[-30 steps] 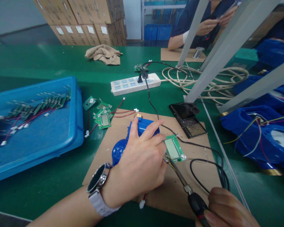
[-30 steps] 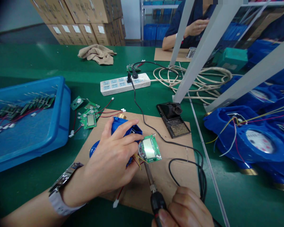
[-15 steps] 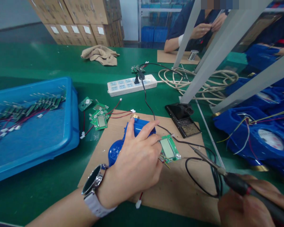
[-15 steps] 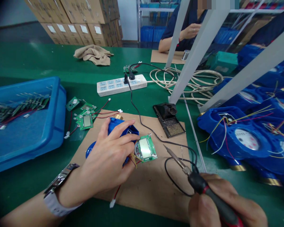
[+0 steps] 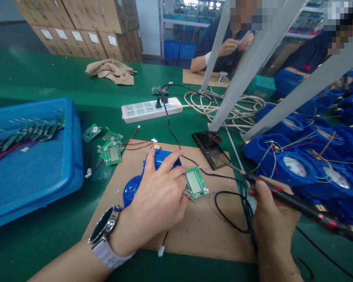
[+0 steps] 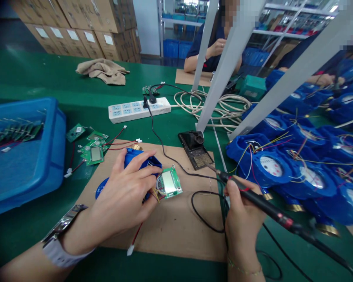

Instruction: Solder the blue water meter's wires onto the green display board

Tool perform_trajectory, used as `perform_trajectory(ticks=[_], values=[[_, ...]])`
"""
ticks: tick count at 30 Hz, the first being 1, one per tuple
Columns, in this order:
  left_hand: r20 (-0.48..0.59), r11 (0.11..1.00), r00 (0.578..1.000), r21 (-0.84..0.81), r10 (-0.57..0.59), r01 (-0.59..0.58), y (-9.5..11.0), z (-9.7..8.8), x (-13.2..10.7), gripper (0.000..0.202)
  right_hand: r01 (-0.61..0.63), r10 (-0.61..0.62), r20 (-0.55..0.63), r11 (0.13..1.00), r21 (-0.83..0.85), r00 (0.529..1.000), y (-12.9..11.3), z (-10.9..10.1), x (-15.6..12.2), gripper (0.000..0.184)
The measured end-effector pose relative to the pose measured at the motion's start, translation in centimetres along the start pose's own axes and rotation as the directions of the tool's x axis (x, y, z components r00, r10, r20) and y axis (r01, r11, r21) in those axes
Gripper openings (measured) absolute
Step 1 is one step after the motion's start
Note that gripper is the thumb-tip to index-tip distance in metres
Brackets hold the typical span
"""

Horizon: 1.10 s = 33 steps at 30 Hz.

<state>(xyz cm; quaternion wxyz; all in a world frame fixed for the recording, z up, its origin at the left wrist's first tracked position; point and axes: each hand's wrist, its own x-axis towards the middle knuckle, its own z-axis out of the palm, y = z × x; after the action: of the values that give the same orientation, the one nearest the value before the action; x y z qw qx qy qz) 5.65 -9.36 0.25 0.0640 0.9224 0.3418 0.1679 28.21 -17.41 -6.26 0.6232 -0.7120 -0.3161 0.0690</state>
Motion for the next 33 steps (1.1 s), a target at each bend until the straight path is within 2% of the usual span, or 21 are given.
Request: perform_trajectory(ticks=[2, 5, 9, 13, 15, 20, 22, 24, 26, 30, 33], values=[[0.001, 1.000, 1.000, 0.002, 0.000, 0.000, 0.0, 0.0, 0.0, 0.012, 0.007, -0.004, 0.036, 0.998, -0.057, 0.999, 0.5, 0.4, 0.4, 0.036], [-0.013, 1.000, 1.000, -0.005, 0.008, -0.008, 0.0, -0.2, 0.0, 0.014, 0.103, -0.090, 0.111, 0.988, -0.113, 0.990, 1.1, 0.8, 0.8, 0.038], [-0.004, 1.000, 1.000, -0.007, 0.003, -0.003, 0.1, -0.3, 0.0, 0.011, 0.244, -0.202, 0.222, 0.952, -0.186, 0.954, 1.0, 0.2, 0.9, 0.029], [0.003, 1.000, 1.000, 0.016, 0.004, -0.004, 0.0, -0.3, -0.1, 0.010, 0.379, -0.324, 0.249, 0.900, -0.216, 0.912, 0.8, -0.5, 0.7, 0.021], [0.002, 1.000, 1.000, 0.027, 0.007, -0.007, 0.0, -0.3, -0.2, 0.010, 0.433, -0.374, 0.279, 0.880, -0.196, 0.885, 0.9, -0.4, 0.7, 0.021], [0.003, 1.000, 1.000, 0.025, -0.005, 0.004, 0.1, -0.5, -0.1, 0.013, 0.520, -0.406, 0.490, 0.846, -0.117, 0.771, 1.2, 0.0, 0.6, 0.018], [0.011, 1.000, 1.000, 0.014, -0.008, 0.008, 0.1, -0.7, 0.0, 0.014, 0.522, -0.401, 0.509, 0.845, -0.114, 0.762, 1.2, 0.0, 0.5, 0.020], [0.014, 1.000, 1.000, -0.002, -0.006, 0.006, 0.1, -0.8, 0.0, 0.014, 0.504, -0.383, 0.506, 0.854, -0.125, 0.773, 1.0, -0.2, 0.4, 0.020], [0.015, 1.000, 1.000, -0.023, -0.003, 0.004, 0.1, -1.1, 0.0, 0.013, 0.459, -0.345, 0.467, 0.875, -0.155, 0.815, 0.9, -0.5, 0.5, 0.020], [0.031, 0.997, 0.999, -0.071, 0.015, -0.013, -0.2, -1.7, -0.1, 0.016, 0.299, -0.252, 0.226, 0.933, -0.201, 0.941, 1.0, -1.1, 0.8, 0.021], [0.055, 0.993, 0.998, -0.114, 0.044, -0.038, -0.7, -2.1, -0.2, 0.023, 0.221, -0.210, 0.101, 0.968, -0.116, 0.973, 0.3, -0.9, 0.4, 0.025]])
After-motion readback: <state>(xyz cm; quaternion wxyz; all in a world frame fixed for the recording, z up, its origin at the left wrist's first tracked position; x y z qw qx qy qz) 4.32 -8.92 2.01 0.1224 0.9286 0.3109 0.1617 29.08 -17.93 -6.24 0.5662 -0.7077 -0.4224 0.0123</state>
